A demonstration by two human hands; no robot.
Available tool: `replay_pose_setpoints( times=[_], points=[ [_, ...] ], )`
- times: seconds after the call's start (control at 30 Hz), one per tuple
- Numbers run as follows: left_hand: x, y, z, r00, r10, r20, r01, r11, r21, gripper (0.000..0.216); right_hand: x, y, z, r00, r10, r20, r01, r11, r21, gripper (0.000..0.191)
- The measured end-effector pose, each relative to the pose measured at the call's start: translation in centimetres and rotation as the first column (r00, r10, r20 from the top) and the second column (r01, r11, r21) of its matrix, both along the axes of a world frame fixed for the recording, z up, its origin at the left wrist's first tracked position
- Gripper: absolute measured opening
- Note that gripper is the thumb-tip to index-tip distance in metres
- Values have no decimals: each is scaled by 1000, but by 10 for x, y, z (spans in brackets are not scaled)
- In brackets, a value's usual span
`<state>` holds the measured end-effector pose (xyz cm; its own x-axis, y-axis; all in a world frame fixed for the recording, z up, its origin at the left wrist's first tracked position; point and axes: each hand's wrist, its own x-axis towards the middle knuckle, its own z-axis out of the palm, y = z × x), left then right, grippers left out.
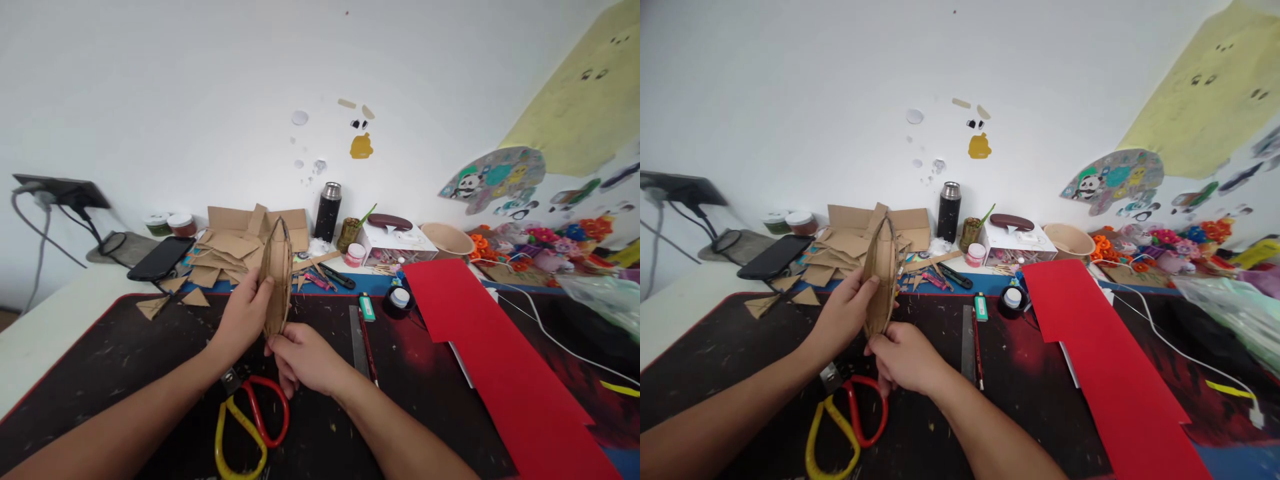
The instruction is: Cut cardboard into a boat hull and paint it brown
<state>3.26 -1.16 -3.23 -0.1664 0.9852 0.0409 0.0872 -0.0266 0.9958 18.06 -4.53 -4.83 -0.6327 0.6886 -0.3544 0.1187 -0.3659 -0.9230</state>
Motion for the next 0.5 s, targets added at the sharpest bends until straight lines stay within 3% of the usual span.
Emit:
replay_pose_setpoints(
  times=[0.3, 0.4, 0.5],
  points=[
    [10, -7, 1, 985, -17, 170, 32, 996, -86, 42, -1, -2, 0, 998, 35, 59, -34, 999, -23, 27],
    [8, -3, 0, 986, -29, 162, 46, 994, -103, 39, 0, -1, 2, 999, 23, 43, -22, 999, -30, 28],
    [1, 3, -1, 994, -20, 107, 24, 999, -35, 36, 0, 0, 3, 1000, 8, 29, -7, 1000, -25, 27]
  ],
)
